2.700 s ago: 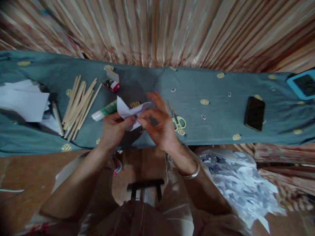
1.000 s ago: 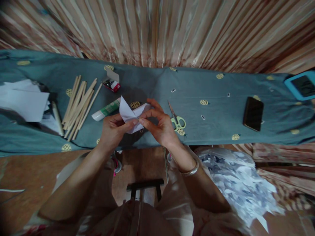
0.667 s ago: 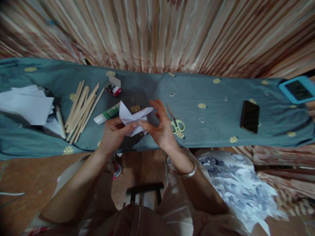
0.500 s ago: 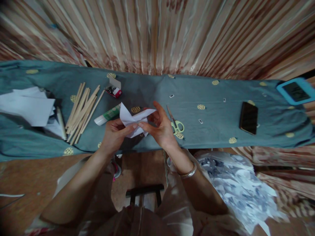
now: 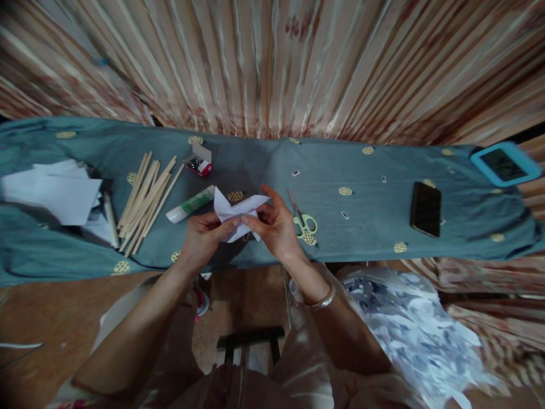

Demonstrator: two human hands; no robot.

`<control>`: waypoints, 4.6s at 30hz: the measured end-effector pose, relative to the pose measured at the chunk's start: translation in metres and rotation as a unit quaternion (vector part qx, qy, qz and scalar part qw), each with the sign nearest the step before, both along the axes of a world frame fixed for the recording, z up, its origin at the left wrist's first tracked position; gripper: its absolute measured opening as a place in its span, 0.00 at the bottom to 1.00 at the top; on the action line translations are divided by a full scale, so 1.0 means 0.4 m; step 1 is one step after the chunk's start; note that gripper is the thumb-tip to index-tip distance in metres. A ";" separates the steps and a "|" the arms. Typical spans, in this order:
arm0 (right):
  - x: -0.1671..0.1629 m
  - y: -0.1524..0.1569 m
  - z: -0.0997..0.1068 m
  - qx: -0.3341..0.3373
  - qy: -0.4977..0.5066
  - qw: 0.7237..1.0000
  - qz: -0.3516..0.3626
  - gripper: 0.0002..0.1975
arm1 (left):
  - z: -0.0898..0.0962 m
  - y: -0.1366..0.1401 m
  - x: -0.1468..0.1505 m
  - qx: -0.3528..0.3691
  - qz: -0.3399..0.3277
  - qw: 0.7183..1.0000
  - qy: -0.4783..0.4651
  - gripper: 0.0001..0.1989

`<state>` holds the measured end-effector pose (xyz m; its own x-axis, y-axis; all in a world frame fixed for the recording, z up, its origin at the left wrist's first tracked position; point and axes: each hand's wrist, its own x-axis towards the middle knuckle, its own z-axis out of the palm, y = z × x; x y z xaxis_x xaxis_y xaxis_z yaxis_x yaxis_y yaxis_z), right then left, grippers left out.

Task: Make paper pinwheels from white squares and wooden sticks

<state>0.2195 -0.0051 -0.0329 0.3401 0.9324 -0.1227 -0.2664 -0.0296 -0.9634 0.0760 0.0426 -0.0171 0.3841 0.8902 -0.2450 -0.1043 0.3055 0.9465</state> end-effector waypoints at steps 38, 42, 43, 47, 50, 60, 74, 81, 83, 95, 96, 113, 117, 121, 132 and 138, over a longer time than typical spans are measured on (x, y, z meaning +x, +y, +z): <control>-0.011 0.015 -0.024 0.007 -0.059 0.997 -0.040 0.29 | -0.037 0.012 0.013 0.065 0.051 0.996 0.019 0.13; -0.010 0.015 -0.028 0.011 -0.066 0.997 -0.034 0.29 | -0.038 0.013 0.015 0.072 0.056 0.996 0.011 0.12; -0.010 0.015 -0.029 0.011 -0.064 0.997 -0.033 0.29 | -0.039 0.013 0.016 0.072 0.055 0.996 0.010 0.12; -0.011 0.015 -0.029 0.013 -0.049 0.998 -0.034 0.29 | -0.045 0.013 0.015 0.075 0.049 0.996 0.024 0.12; -0.012 0.015 -0.027 0.015 -0.039 0.998 -0.038 0.28 | -0.046 0.014 0.015 0.079 0.050 0.995 0.027 0.12; -0.012 0.016 -0.031 0.017 -0.046 0.998 -0.039 0.28 | -0.049 0.012 0.014 0.076 0.048 0.996 0.025 0.12; -0.012 0.019 -0.030 0.020 -0.029 0.999 -0.041 0.29 | -0.054 0.012 0.020 0.060 0.055 0.997 -0.013 0.12; -0.011 0.015 -0.021 0.010 -0.051 0.998 -0.048 0.30 | -0.046 0.010 0.022 0.042 0.055 0.997 -0.037 0.13; -0.012 0.015 -0.018 0.004 -0.047 0.998 -0.044 0.30 | -0.045 0.009 0.021 0.028 0.046 0.998 -0.039 0.14; -0.011 0.012 -0.002 -0.008 -0.010 1.000 -0.016 0.27 | -0.031 0.009 0.018 -0.057 0.047 0.995 -0.061 0.13; -0.011 0.012 -0.001 -0.008 -0.009 1.000 -0.014 0.26 | -0.031 0.009 0.017 -0.057 0.047 0.996 -0.058 0.14; -0.023 0.010 -0.010 -0.011 0.024 1.000 0.013 0.23 | -0.028 0.011 -0.003 -0.072 0.017 0.996 -0.051 0.15; -0.030 0.012 -0.012 -0.024 0.040 0.999 0.011 0.22 | -0.025 0.010 -0.007 -0.079 0.023 0.995 -0.049 0.15; -0.034 0.016 -0.018 -0.014 0.041 0.999 0.014 0.20 | -0.028 0.011 -0.010 -0.069 0.029 0.996 -0.047 0.14; -0.042 0.023 -0.024 -0.033 0.075 0.997 -0.002 0.22 | -0.032 0.008 -0.003 -0.080 0.068 0.992 -0.066 0.15; -0.046 0.022 -0.027 -0.036 0.061 0.997 0.000 0.21 | -0.042 0.004 -0.007 -0.088 0.055 0.993 -0.059 0.16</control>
<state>0.2012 0.0036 -0.0437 0.3180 0.9197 -0.2304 -0.3825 -0.0980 -0.9188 0.0733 0.0441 -0.0339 0.3217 0.8758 -0.3599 -0.2538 0.4459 0.8584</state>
